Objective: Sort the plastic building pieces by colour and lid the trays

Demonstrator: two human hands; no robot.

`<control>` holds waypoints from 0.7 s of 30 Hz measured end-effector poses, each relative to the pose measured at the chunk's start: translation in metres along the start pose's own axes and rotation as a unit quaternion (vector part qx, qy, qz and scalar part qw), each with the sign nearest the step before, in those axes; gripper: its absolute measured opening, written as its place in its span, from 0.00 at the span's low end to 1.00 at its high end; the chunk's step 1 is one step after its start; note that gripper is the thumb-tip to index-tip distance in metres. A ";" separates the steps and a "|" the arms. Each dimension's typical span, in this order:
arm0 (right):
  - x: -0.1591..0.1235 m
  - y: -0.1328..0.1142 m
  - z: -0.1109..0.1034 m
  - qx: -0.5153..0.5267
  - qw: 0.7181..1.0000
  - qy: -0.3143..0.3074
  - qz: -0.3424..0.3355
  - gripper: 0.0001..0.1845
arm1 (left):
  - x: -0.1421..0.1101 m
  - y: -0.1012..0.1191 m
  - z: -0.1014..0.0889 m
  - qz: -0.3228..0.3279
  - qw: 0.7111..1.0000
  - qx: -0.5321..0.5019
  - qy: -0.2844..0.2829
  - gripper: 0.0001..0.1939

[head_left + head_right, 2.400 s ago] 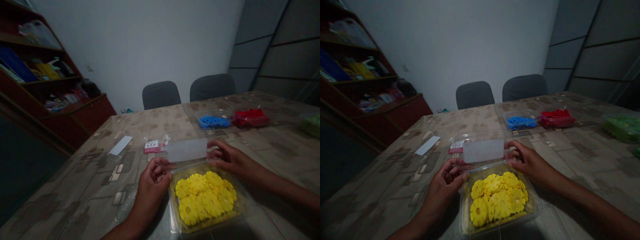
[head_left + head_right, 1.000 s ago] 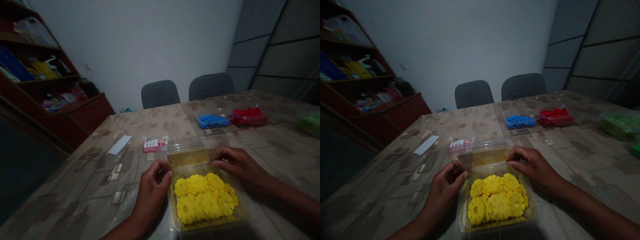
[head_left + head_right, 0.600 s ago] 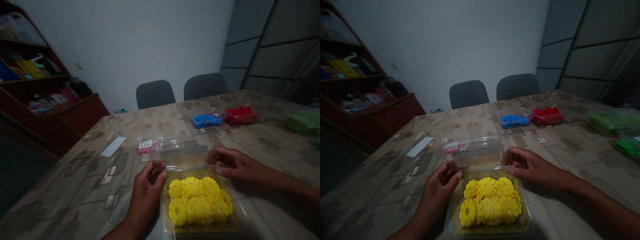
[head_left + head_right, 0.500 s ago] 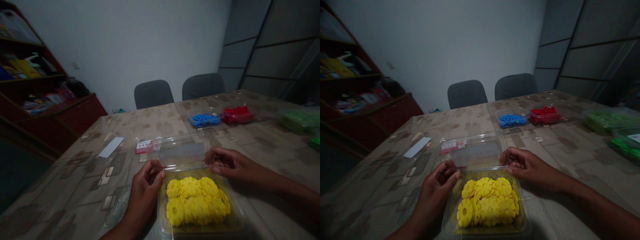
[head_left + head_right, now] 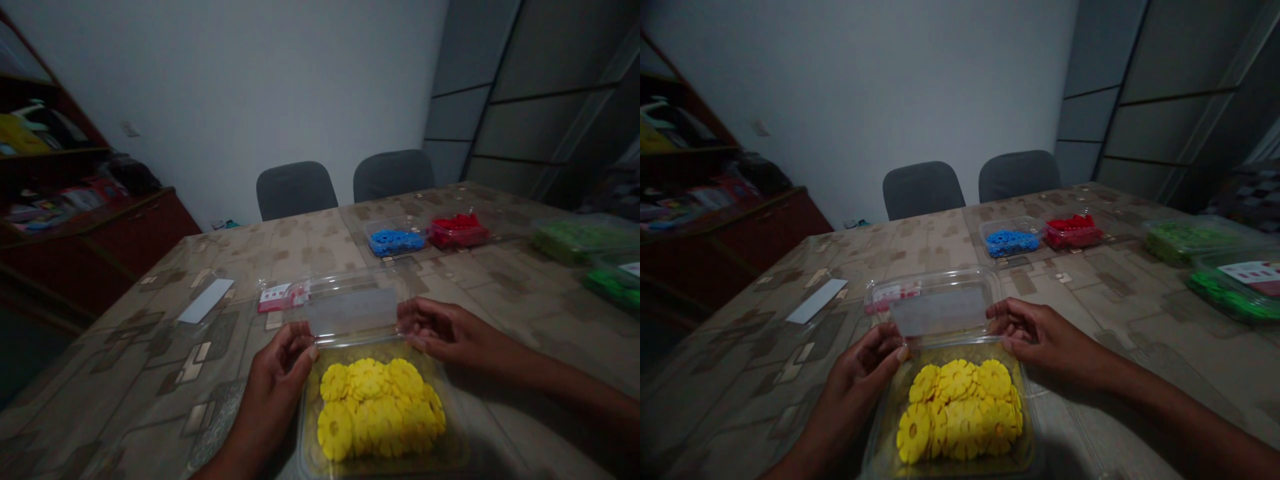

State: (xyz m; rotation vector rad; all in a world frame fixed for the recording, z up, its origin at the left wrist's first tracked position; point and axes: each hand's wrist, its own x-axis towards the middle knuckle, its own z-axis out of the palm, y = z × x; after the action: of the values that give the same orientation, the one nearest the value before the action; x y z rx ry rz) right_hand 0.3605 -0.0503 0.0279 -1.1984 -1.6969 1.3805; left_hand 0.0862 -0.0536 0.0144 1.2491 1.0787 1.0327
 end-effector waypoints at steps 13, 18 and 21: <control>-0.011 -0.009 0.004 -0.093 0.994 0.039 0.033 0.17 | 0.002 0.002 -0.004 -0.023 0.998 0.007 -0.060 0.14; -0.008 -0.011 0.006 -0.122 0.992 0.037 0.016 0.12 | 0.002 0.008 -0.003 -0.026 0.997 0.030 -0.059 0.15; -0.005 -0.011 0.004 -0.137 0.990 0.032 0.007 0.05 | 0.004 0.010 -0.003 -0.006 0.996 0.053 -0.066 0.16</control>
State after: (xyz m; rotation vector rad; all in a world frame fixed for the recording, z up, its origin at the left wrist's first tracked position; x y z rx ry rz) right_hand 0.3560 -0.0573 0.0381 -1.3891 -1.8788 1.1294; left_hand 0.0840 -0.0490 0.0241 1.3756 1.0485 0.8799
